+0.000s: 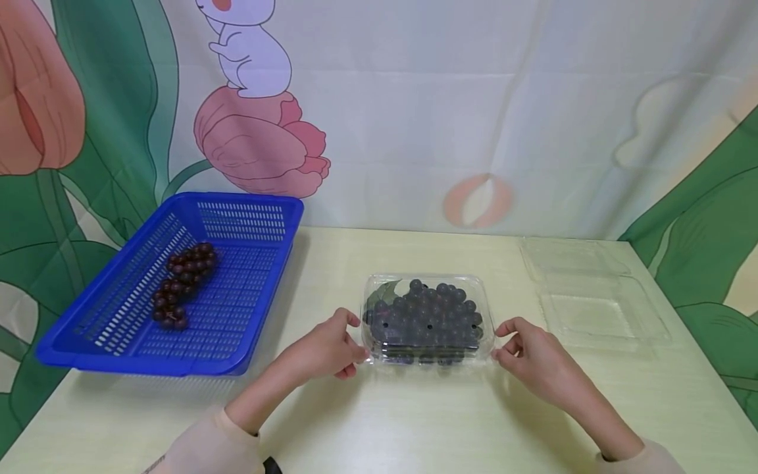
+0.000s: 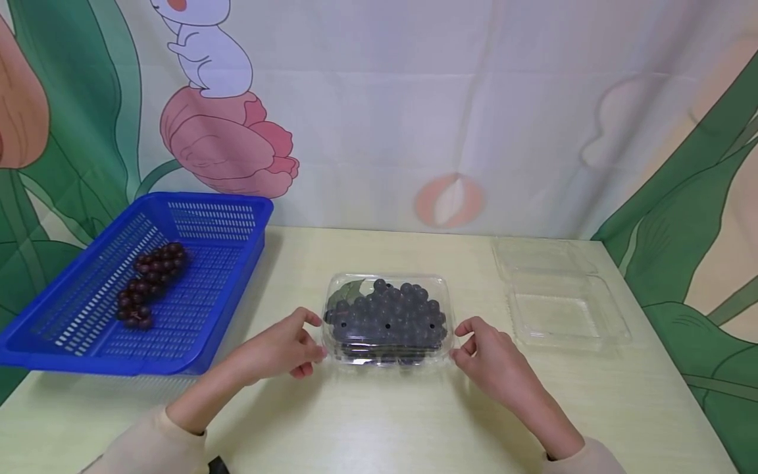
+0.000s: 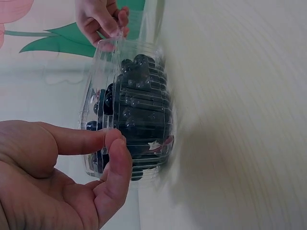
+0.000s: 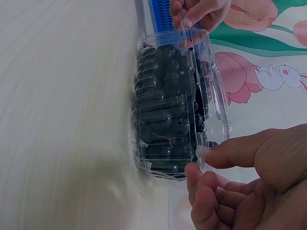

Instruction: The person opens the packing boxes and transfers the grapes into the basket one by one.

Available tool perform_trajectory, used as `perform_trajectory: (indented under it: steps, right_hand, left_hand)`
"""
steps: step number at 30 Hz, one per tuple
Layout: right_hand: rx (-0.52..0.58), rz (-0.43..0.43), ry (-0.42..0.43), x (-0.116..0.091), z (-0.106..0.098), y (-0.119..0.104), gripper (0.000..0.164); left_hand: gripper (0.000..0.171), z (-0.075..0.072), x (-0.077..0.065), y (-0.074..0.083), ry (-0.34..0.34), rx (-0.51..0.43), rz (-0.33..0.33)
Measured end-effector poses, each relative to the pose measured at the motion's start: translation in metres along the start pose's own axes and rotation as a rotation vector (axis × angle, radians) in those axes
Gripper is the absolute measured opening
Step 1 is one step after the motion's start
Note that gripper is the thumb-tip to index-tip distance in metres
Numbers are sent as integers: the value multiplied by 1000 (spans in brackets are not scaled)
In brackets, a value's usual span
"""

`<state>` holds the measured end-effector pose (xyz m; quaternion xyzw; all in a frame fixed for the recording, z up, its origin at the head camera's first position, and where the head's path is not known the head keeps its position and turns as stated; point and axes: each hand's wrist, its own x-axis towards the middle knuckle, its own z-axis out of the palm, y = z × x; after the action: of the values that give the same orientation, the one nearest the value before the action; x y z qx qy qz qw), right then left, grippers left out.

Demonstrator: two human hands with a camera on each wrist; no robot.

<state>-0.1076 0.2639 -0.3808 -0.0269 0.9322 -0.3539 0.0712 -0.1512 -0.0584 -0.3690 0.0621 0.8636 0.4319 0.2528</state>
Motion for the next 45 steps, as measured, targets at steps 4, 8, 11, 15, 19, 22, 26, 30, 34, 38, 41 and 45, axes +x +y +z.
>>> perform_trajectory:
  steps: [4, 8, 11, 15, 19, 22, 26, 30, 34, 38, 41, 45]
  right_hand:
    - [-7, -11, 3, -2, -1, 2, 29]
    - [-10, -12, -1, -6, -1, 3, 29]
    - [-10, -9, -6, -9, -2, 3, 28]
    - [-11, -12, -6, -13, -2, 3, 27]
    - [-18, -5, -14, -15, -3, 4, 27]
    - [-28, 3, -24, -16, -3, 5, 27]
    - [-35, 5, -25, -18, -3, 6, 27]
    - [-34, -14, -20, -22, -3, 7, 26]
    - [-25, -21, -16, -25, -2, 9, 24]
    - [-24, -10, -16, -27, -1, 9, 24]
    - [-27, 0, -21, -29, -1, 10, 24]
    - [-23, 3, -26, -32, -2, 10, 24]
  left_hand:
    - [47, 2, -2, 0, 1, -1, 13]
    - [46, 4, -4, -1, -4, -15, 25]
    - [46, 6, -5, -2, -6, -19, 32]
    - [47, 7, -5, -2, -13, -21, 30]
    - [47, 8, -6, -2, -22, -23, 30]
    - [47, 9, -9, -2, -24, -25, 37]
    - [48, 11, -12, -3, -25, -31, 41]
    - [49, 13, -15, -4, -27, -38, 46]
    - [50, 14, -16, -5, -29, -35, 51]
    - [51, 16, -19, -5, -29, -28, 48]
    - [52, 17, -20, -6, -29, -30, 45]
    - [52, 19, -22, -6, -28, -33, 49]
